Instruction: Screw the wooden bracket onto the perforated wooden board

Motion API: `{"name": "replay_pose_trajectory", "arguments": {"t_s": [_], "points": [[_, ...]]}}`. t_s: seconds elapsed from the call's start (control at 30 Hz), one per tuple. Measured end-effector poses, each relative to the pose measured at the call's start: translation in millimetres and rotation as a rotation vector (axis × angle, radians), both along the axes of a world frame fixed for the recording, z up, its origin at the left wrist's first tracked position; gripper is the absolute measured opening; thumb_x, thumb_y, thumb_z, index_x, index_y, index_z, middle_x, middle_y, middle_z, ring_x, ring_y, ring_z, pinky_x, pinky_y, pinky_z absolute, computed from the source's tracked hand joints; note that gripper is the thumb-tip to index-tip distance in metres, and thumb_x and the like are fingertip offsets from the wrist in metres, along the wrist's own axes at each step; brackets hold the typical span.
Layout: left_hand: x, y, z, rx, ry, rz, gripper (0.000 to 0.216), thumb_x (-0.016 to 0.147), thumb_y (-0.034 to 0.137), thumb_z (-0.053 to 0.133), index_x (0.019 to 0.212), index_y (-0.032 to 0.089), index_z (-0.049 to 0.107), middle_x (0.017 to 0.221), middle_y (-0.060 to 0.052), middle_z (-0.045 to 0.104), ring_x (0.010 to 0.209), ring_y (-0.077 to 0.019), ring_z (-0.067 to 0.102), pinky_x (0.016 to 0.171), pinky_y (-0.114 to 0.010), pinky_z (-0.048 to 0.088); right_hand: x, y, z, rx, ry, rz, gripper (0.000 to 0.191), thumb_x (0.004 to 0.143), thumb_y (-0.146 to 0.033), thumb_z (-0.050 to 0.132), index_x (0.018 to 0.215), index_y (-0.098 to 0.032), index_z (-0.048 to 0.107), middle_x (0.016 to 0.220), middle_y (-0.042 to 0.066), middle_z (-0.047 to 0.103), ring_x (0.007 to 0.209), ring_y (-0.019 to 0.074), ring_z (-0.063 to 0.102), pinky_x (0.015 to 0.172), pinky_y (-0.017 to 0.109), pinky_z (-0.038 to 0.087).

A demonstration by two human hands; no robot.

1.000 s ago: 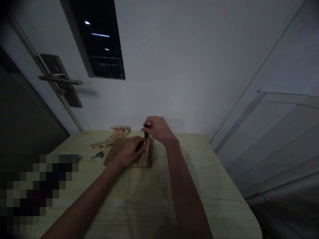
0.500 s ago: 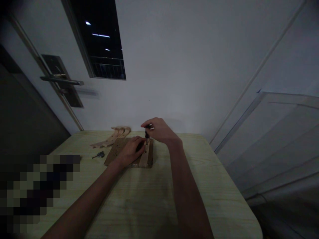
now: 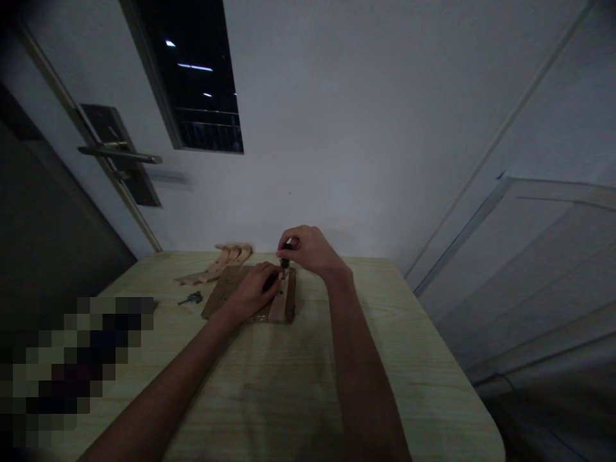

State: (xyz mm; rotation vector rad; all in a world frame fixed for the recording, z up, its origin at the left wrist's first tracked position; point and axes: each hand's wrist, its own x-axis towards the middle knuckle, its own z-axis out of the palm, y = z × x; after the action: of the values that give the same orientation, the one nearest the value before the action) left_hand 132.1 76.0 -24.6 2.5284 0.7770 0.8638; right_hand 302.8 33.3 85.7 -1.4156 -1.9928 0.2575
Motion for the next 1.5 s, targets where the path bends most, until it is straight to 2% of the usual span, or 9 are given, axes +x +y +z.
{"name": "replay_pose_trajectory", "arguments": {"t_s": [0.2,0.47,0.63,0.73,0.9,1.03,1.13,1.27,1.5], "points": [[0.0,-0.7,1.8,0.005,0.012,0.012,0.019,0.086,0.022,0.047,0.102,0.017,0.056,0.100,-0.008,0.058,0.097,-0.0211,0.054,0.089,-0.037,0.045,-2.3,0.6,-2.1,-0.009,0.034,0.016,0.007,0.071,-0.022,0.068,0.067,-0.016,0.066,0.064,-0.001,0.063,0.060,0.0094,0.055,0.059,0.022,0.042],[1.3,-1.2,0.9,0.011,-0.005,0.006,0.021,0.086,0.021,0.046,0.104,0.017,0.056,0.101,-0.008,0.058,0.098,-0.0210,0.053,0.091,-0.037,0.044,-1.6,2.6,-5.2,0.043,0.089,0.079,0.001,0.071,-0.016,0.066,0.073,-0.015,0.065,0.074,0.002,0.066,0.071,0.0122,0.061,0.070,0.025,0.048],[0.8,0.0,-0.3,0.007,0.000,0.003,0.020,0.086,0.023,0.048,0.104,0.017,0.056,0.101,-0.008,0.058,0.097,-0.0215,0.053,0.090,-0.037,0.045,1.5,3.0,-8.9,-0.042,0.126,0.117,0.018,0.076,-0.014,0.059,0.089,-0.018,0.070,0.090,0.004,0.070,0.077,0.0133,0.064,0.075,0.027,0.052],[1.2,0.3,-0.2,0.005,-0.003,0.000,0.021,0.086,0.023,0.048,0.104,0.018,0.056,0.101,-0.008,0.058,0.096,-0.0214,0.054,0.089,-0.037,0.045,3.1,1.8,-8.8,-0.036,0.102,0.127,0.028,0.079,-0.010,0.053,0.099,-0.019,0.069,0.099,0.005,0.070,0.085,0.0141,0.064,0.079,0.028,0.052],[1.4,-0.6,0.3,0.004,-0.006,0.001,0.022,0.086,0.022,0.047,0.106,0.017,0.055,0.100,-0.008,0.057,0.097,-0.0212,0.054,0.089,-0.037,0.045,3.3,1.9,-7.6,-0.026,0.118,0.091,0.024,0.077,-0.009,0.055,0.094,-0.018,0.069,0.092,0.004,0.070,0.077,0.0123,0.063,0.073,0.027,0.051],[1.3,-1.3,0.8,0.007,-0.006,0.008,0.020,0.086,0.021,0.047,0.104,0.016,0.056,0.100,-0.008,0.057,0.096,-0.0210,0.054,0.089,-0.037,0.045,1.8,2.8,-7.1,-0.003,0.108,0.039,0.019,0.076,-0.017,0.062,0.093,-0.017,0.070,0.077,0.002,0.066,0.068,0.0110,0.059,0.067,0.025,0.049],[1.3,-1.1,1.4,0.008,-0.008,0.005,0.020,0.085,0.020,0.048,0.103,0.016,0.056,0.100,-0.008,0.057,0.095,-0.0207,0.054,0.088,-0.037,0.046,0.1,3.0,-6.7,-0.007,0.102,0.001,0.012,0.074,-0.023,0.066,0.083,-0.016,0.070,0.068,0.002,0.063,0.064,0.0110,0.057,0.063,0.025,0.047],[0.9,-0.4,1.3,0.010,0.001,0.007,0.019,0.085,0.021,0.048,0.101,0.017,0.057,0.098,-0.007,0.058,0.095,-0.0212,0.054,0.088,-0.037,0.045,-1.5,2.3,-6.7,-0.016,0.132,-0.031,0.013,0.072,-0.028,0.069,0.075,-0.015,0.066,0.071,0.002,0.064,0.061,0.0102,0.057,0.061,0.024,0.046],[0.5,-0.9,0.7,0.020,0.010,0.021,0.018,0.086,0.022,0.049,0.101,0.017,0.055,0.100,-0.008,0.057,0.096,-0.0214,0.053,0.088,-0.037,0.046,-2.9,0.9,-6.0,-0.074,0.148,0.026,0.010,0.074,-0.025,0.066,0.073,-0.016,0.061,0.073,0.000,0.063,0.057,0.0086,0.056,0.057,0.023,0.045]]}}
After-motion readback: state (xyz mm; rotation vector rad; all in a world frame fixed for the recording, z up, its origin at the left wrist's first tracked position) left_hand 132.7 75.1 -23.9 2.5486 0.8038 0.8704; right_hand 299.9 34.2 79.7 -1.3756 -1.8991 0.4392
